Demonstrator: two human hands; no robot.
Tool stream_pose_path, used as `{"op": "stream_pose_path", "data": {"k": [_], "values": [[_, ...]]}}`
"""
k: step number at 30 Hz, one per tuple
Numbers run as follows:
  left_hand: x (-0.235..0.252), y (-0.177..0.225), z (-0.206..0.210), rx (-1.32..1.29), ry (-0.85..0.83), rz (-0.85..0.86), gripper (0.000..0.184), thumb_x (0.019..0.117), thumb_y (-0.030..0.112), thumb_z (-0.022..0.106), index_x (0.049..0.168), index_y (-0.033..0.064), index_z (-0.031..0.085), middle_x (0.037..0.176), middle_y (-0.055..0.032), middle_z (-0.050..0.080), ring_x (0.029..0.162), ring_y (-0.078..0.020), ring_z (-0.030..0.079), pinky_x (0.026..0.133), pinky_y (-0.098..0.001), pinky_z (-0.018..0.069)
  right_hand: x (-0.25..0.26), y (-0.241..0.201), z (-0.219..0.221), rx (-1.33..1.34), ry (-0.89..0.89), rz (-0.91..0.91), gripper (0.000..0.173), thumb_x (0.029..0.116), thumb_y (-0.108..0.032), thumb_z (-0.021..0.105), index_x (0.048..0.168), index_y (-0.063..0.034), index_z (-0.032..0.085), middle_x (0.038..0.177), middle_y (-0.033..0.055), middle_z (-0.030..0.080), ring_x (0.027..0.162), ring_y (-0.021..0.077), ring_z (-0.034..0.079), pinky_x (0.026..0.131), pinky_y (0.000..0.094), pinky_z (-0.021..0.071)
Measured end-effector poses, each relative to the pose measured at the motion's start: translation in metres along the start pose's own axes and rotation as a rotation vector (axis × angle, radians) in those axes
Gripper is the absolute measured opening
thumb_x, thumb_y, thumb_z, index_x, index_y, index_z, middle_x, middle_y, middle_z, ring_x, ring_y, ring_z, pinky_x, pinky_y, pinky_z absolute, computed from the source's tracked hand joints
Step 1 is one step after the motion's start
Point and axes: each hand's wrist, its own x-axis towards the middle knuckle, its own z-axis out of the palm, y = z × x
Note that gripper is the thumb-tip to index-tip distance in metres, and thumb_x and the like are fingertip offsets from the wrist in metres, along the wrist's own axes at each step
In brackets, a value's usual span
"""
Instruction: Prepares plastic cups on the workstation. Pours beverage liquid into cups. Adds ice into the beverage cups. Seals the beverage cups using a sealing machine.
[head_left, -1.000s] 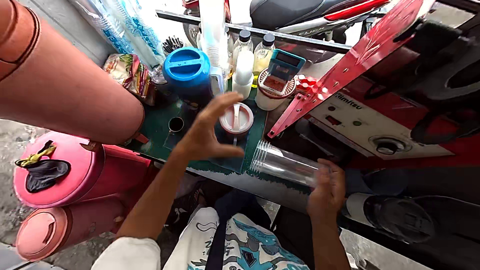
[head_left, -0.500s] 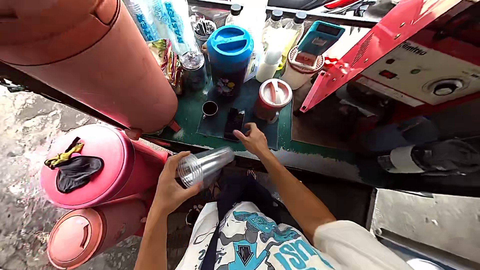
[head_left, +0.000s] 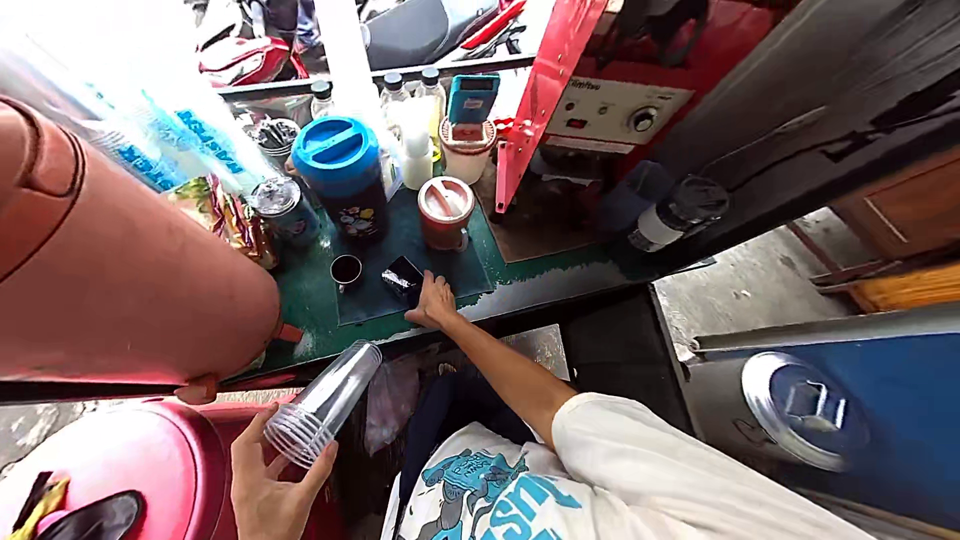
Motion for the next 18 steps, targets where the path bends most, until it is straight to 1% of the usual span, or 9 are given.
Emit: {"op": "stream_pose_path", "data": {"k": [3, 5, 7, 10, 12, 14, 16, 18], "values": [[0.022, 0.006, 0.004, -0.03, -0.053, -0.008, 0.101, 0.0661, 0.046, 0.088, 0.147, 0.0048, 0.044, 0.141, -0.0161, 0.054, 0.123, -0.0209, 0.062, 0.082, -0.0359, 0.0641, -0.039, 0.051, -0.019, 0.056, 0.024, -0.03, 0.116, 0.058, -0.049, 0.089, 0.154, -0.0081, 0.039, 0.137, 0.026, 0.055, 0.12, 0.0411, 0.06, 0.096, 0.0563, 0.053], [0.04, 0.008, 0.008, -0.02, -0.079, 0.004, 0.101, 0.0649, 0.047, 0.089, 0.147, 0.0062, 0.046, 0.141, -0.0163, 0.053, 0.122, -0.0207, 0.062, 0.081, -0.0356, 0.064, -0.064, 0.092, -0.041, 0.116, 0.125, 0.022, 0.113, 0.0574, -0.046, 0.089, 0.153, -0.0074, 0.042, 0.135, 0.0241, 0.057, 0.119, 0.0392, 0.061, 0.095, 0.0555, 0.0538], [0.058, 0.012, 0.016, -0.004, -0.113, 0.014, 0.101, 0.0647, 0.049, 0.089, 0.147, 0.0077, 0.047, 0.142, -0.0165, 0.052, 0.122, -0.0213, 0.061, 0.081, -0.0363, 0.0638, -0.071, 0.134, -0.071, 0.161, 0.255, 0.126, 0.109, 0.0607, -0.04, 0.089, 0.152, -0.0039, 0.041, 0.137, 0.0263, 0.056, 0.121, 0.041, 0.06, 0.096, 0.057, 0.0535], [0.087, 0.023, 0.037, 0.038, -0.177, 0.074, 0.095, 0.0658, 0.052, 0.087, 0.145, 0.0123, 0.052, 0.141, -0.0152, 0.053, 0.119, -0.0214, 0.063, 0.078, -0.0368, 0.0642, -0.044, 0.196, -0.109, 0.151, 0.392, 0.304, 0.107, 0.0666, -0.04, 0.089, 0.152, 0.0012, 0.039, 0.143, 0.0317, 0.051, 0.127, 0.0457, 0.057, 0.102, 0.0598, 0.0499], [0.107, 0.038, 0.058, 0.069, -0.223, 0.138, 0.092, 0.0666, 0.054, 0.086, 0.143, 0.0138, 0.055, 0.139, -0.0138, 0.056, 0.119, -0.0199, 0.063, 0.079, -0.0367, 0.0633, -0.02, 0.235, -0.126, 0.129, 0.422, 0.37, 0.107, 0.0684, -0.042, 0.09, 0.151, 0.003, 0.04, 0.144, 0.0336, 0.049, 0.13, 0.0477, 0.053, 0.106, 0.0606, 0.047], [0.123, 0.053, 0.078, 0.089, -0.263, 0.182, 0.089, 0.0679, 0.056, 0.085, 0.142, 0.0144, 0.057, 0.137, -0.0126, 0.057, 0.116, -0.0187, 0.063, 0.082, -0.0362, 0.0619, 0.001, 0.266, -0.134, 0.106, 0.429, 0.406, 0.106, 0.0701, -0.044, 0.089, 0.152, 0.0024, 0.04, 0.145, 0.0348, 0.048, 0.132, 0.0494, 0.051, 0.107, 0.0619, 0.0451], [0.137, 0.061, 0.093, 0.116, -0.291, 0.204, 0.087, 0.0692, 0.055, 0.085, 0.141, 0.0145, 0.058, 0.136, -0.0124, 0.058, 0.116, -0.0189, 0.063, 0.084, -0.0372, 0.061, 0.016, 0.278, -0.14, 0.018, 0.401, 0.433, 0.105, 0.0756, -0.049, 0.084, 0.155, 0.0014, 0.038, 0.146, 0.0377, 0.045, 0.134, 0.0528, 0.047, 0.109, 0.0647, 0.0415], [0.147, 0.064, 0.105, 0.13, -0.319, 0.177, 0.086, 0.069, 0.055, 0.085, 0.142, 0.0173, 0.058, 0.135, -0.0118, 0.057, 0.115, -0.0193, 0.063, 0.081, -0.0376, 0.062, 0.015, 0.268, -0.151, -0.12, 0.319, 0.451, 0.101, 0.0822, -0.057, 0.077, 0.155, 0.0021, 0.039, 0.148, 0.0413, 0.041, 0.139, 0.0579, 0.039, 0.111, 0.0704, 0.0333]]}}
